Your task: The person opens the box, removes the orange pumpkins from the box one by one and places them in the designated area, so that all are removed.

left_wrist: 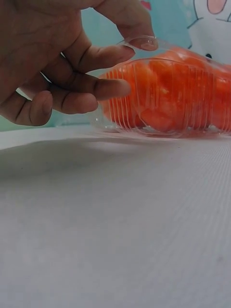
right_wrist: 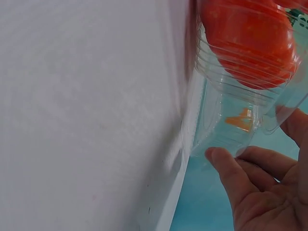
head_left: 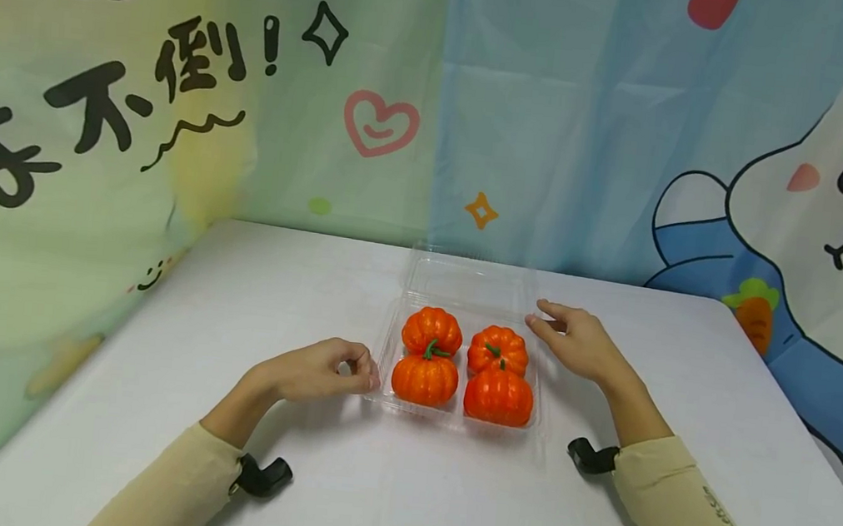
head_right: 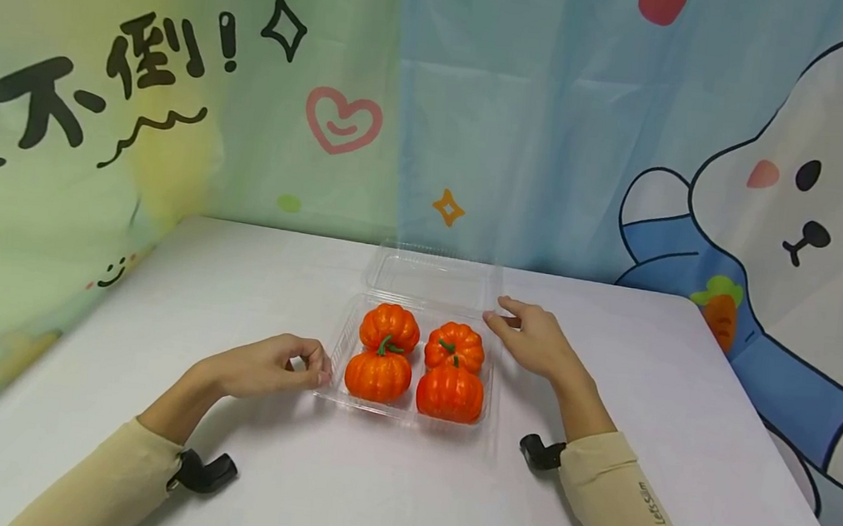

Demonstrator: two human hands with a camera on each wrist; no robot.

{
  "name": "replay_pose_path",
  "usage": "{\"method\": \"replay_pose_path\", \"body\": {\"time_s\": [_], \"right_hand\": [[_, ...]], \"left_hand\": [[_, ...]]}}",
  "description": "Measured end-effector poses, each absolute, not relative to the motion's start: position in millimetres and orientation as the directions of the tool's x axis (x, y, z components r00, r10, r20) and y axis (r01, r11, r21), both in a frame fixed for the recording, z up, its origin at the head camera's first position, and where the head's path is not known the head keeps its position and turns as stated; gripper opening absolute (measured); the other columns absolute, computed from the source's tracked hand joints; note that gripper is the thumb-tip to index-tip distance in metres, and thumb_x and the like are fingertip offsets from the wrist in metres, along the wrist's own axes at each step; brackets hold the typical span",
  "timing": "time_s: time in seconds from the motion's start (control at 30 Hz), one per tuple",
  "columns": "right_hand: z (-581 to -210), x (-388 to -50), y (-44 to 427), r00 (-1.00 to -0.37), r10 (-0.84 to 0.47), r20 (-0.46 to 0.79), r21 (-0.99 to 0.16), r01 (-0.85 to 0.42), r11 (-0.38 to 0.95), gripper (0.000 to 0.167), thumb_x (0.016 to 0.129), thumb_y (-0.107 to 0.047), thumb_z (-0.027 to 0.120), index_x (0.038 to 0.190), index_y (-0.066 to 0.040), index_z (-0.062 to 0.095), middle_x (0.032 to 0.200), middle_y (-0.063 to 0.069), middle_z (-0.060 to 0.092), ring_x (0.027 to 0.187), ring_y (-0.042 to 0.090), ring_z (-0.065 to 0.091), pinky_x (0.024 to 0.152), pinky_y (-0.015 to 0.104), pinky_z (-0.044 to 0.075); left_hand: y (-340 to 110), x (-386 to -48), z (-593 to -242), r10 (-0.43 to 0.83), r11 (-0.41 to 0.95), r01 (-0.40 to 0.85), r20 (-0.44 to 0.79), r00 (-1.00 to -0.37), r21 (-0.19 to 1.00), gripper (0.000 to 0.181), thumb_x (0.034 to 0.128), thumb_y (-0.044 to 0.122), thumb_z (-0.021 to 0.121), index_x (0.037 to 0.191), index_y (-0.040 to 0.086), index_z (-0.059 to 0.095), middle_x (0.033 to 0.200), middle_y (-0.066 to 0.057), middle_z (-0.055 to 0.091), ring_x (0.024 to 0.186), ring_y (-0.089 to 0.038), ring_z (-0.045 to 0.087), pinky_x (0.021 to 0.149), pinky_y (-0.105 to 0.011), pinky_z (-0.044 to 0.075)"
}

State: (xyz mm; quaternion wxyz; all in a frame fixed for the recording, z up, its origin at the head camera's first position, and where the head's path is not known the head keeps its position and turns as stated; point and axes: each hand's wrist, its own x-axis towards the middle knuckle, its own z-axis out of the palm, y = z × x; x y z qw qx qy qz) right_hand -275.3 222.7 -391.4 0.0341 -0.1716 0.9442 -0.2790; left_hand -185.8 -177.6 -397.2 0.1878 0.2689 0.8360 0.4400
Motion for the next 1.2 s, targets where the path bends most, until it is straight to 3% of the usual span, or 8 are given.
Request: {"method": "replay_pose_path", "body": {"time_s": [0.4, 0.63, 0.87, 1.2], "right_hand": [[-382, -263, 219, -0.934, -0.353, 0.063, -0.556, -0.327, 0.764, 0.067, 0.106, -0.04, 0.055, 0.154, 0.002, 0.038, 0.16, 0.026, 0.037, 0.14, 0.047, 0.046, 0.106, 0.058, 0.044], [-376, -252, 215, -0.915, -0.361, 0.18, -0.565, -0.397, 0.723, 0.058, 0.103, -0.037, 0.062, 0.145, 0.002, 0.049, 0.146, 0.024, 0.049, 0.134, 0.043, 0.05, 0.105, 0.056, 0.046], [-372, -238, 209, -0.901, -0.386, 0.197, -0.558, -0.427, 0.712, 0.047, 0.1, -0.033, 0.068, 0.132, -0.001, 0.058, 0.131, 0.019, 0.059, 0.119, 0.041, 0.061, 0.1, 0.055, 0.051], [-373, -222, 204, -0.849, -0.476, 0.23, -0.525, -0.521, 0.673, 0.036, 0.095, -0.031, 0.074, 0.119, -0.006, 0.064, 0.115, 0.008, 0.067, 0.108, 0.032, 0.061, 0.09, 0.049, 0.054]], "left_hand": [[-178, -187, -398, 0.615, 0.484, 0.299, -0.077, -0.785, 0.822, 0.019, 0.0995, 0.025, 0.064, 0.086, 0.012, 0.061, 0.093, 0.003, 0.063, 0.099, -0.019, 0.056, 0.088, -0.035, 0.04], [-179, -187, -398, 0.62, 0.479, 0.297, -0.078, -0.781, 0.826, 0.021, 0.0999, 0.025, 0.063, 0.085, 0.011, 0.061, 0.089, 0.003, 0.062, 0.098, -0.02, 0.055, 0.088, -0.036, 0.039], [-178, -187, -398, 0.623, 0.478, 0.3, -0.078, -0.778, 0.826, 0.021, 0.1003, 0.026, 0.063, 0.085, 0.012, 0.061, 0.089, 0.004, 0.062, 0.097, -0.02, 0.055, 0.089, -0.037, 0.039], [-175, -187, -396, 0.631, 0.48, 0.294, -0.092, -0.77, 0.827, 0.022, 0.1004, 0.026, 0.063, 0.084, 0.011, 0.061, 0.09, 0.003, 0.062, 0.096, -0.02, 0.054, 0.085, -0.036, 0.038]]}}
